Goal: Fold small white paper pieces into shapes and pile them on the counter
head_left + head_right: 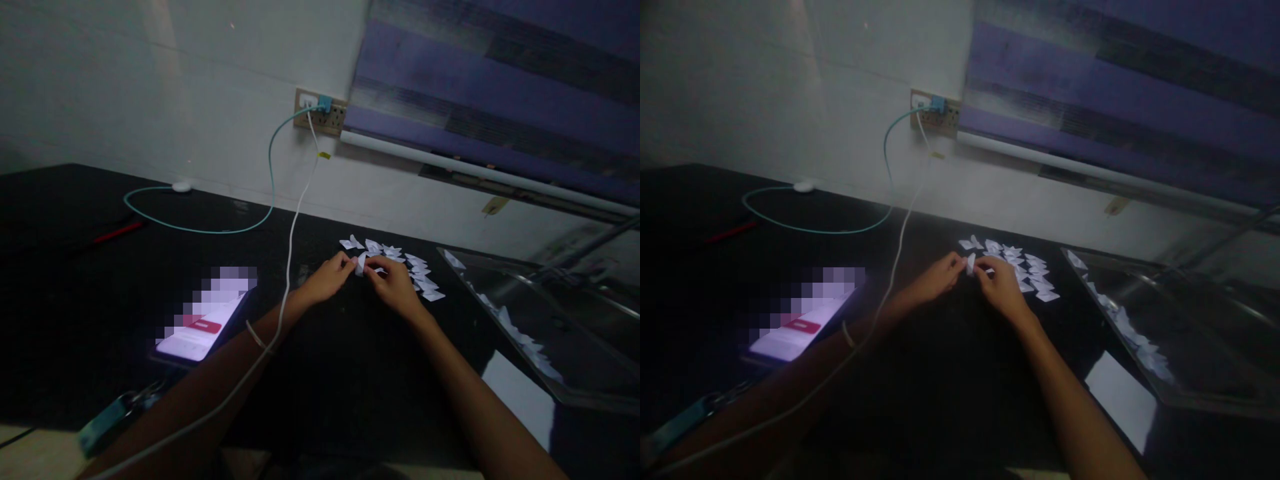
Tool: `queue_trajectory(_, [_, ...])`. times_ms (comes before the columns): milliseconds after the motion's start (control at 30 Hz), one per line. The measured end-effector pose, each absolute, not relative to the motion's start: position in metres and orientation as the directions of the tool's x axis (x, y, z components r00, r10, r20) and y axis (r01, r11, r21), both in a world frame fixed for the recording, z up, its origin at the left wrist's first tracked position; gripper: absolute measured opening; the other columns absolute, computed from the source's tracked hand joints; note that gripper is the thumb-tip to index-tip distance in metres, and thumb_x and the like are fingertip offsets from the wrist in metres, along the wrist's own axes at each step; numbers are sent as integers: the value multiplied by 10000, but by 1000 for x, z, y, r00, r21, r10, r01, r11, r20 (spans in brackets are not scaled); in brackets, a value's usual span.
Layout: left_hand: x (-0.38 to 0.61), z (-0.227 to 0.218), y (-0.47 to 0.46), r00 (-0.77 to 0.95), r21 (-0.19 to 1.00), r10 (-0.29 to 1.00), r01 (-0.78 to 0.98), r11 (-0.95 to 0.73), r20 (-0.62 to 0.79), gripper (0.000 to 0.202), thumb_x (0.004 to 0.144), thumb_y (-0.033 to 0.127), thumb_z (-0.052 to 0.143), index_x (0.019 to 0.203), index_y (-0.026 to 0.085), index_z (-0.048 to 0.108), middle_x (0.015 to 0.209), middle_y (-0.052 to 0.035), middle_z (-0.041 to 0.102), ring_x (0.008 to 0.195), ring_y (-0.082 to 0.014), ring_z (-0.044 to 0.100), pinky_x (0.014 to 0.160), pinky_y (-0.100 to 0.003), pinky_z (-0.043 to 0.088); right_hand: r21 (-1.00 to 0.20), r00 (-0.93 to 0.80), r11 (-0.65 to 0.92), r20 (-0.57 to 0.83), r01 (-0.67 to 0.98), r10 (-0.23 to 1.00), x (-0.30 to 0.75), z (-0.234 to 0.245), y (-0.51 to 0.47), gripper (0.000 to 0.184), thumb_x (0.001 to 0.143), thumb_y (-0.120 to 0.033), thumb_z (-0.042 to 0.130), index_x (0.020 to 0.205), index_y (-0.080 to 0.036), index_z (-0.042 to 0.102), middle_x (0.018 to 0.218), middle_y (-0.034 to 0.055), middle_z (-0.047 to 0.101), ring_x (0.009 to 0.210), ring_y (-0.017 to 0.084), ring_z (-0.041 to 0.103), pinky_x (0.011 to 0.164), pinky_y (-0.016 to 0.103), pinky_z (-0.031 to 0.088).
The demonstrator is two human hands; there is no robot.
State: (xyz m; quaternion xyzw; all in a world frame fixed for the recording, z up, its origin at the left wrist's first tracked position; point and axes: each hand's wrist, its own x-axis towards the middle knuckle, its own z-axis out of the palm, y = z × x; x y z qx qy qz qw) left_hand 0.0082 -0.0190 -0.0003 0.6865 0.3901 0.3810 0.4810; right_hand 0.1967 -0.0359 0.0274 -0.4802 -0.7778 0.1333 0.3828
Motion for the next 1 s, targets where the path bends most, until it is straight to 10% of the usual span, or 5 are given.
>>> queue_trajectory(167, [9,-2,-14,351,973,926,124,-194,140,344,1043,521,388,969,208,509,599,53,468,502,-107,418,498,-245,345,-463,-350,550,450,695,821,197,44,2,166,842,-218,623,896,-208,780,891,82,776,802,235,682,760,375,497])
queue_trajectory(567, [8,-9,-9,408,972,898,88,-219,166,312,1040,484,410,903,213,482,620,58,444,516,-102,422,522,-246,354,-99,-578,570,-114,816,808,177,70,88,161,667,-71,695,580,-206,711,595,53,698,656,195,640,666,326,441])
queue_trajectory(1000, [3,-12,-8,493,965,855,104,-241,160,358,1050,479,358,888,200,513,597,71,380,503,-104,367,513,-249,315,-92,-607,606,26,790,795,196,98,94,287,671,33,634,769,-183,795,766,61,778,638,152,631,671,307,460])
